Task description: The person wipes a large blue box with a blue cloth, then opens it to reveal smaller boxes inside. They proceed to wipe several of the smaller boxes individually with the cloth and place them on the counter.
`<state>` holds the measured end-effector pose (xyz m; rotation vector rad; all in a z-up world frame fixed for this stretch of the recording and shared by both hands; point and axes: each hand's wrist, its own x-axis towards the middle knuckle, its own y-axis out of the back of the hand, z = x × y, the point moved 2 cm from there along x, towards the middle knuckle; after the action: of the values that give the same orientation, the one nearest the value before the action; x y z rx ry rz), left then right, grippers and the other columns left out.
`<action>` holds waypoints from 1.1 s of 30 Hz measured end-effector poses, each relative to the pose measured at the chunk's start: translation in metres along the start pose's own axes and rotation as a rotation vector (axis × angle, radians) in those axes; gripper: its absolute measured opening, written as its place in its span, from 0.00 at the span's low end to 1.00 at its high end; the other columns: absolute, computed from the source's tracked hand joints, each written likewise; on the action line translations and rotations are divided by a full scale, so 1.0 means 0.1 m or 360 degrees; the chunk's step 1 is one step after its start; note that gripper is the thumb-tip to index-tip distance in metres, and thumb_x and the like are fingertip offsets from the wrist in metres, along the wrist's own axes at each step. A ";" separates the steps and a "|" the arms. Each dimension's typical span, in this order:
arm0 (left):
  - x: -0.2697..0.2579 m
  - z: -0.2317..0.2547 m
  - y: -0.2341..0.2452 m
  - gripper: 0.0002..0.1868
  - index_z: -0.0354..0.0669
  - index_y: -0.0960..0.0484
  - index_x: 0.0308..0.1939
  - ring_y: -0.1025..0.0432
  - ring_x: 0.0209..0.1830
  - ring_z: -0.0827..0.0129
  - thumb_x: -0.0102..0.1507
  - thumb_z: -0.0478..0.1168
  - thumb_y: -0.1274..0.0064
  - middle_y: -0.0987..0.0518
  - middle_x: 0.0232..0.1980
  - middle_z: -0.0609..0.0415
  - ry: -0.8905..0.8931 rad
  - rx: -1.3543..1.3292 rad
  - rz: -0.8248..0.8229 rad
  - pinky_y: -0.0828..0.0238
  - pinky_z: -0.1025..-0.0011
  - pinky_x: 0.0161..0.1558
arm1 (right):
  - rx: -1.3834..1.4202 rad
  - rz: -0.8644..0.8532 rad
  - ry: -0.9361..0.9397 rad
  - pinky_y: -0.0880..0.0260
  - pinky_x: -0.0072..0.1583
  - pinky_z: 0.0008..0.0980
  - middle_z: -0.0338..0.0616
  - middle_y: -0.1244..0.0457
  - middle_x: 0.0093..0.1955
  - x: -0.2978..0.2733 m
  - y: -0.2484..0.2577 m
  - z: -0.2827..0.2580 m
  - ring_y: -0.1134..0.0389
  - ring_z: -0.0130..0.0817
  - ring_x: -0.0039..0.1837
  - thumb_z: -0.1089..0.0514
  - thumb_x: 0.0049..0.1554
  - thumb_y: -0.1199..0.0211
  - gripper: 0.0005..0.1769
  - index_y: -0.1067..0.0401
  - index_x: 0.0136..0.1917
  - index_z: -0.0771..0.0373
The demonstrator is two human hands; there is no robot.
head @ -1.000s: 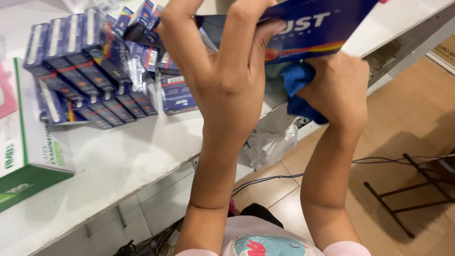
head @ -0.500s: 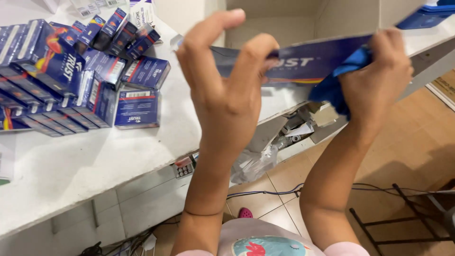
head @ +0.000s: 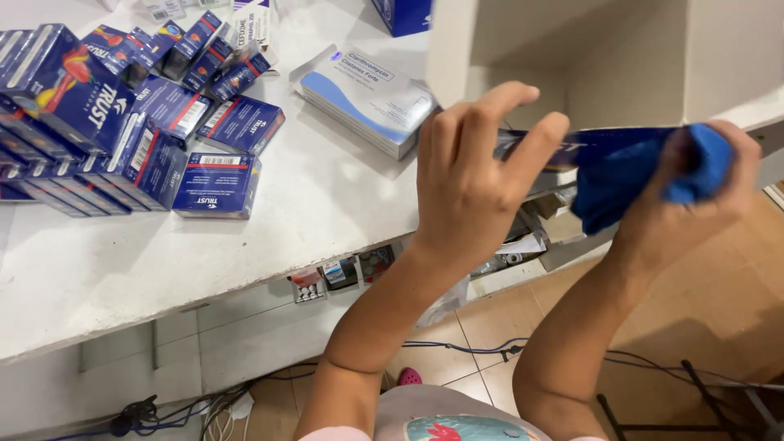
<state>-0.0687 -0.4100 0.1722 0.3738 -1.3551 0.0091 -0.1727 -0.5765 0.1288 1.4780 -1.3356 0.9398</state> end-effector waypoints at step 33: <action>-0.22 -0.98 1.03 0.24 0.39 0.26 0.61 0.35 0.67 0.51 0.63 0.37 0.37 0.32 0.65 0.44 0.0551 0.0501 -0.0493 0.36 0.52 0.67 | 0.0783 -0.0246 0.0124 0.31 0.77 0.47 0.58 0.41 0.62 -0.34 -0.21 -1.00 0.37 0.46 0.64 0.57 0.67 0.40 0.20 0.42 0.65 0.68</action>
<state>-0.0031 -0.2822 0.1618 0.8072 -0.9423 0.0292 -0.1524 -0.4709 0.1238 1.8590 -0.9540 1.2683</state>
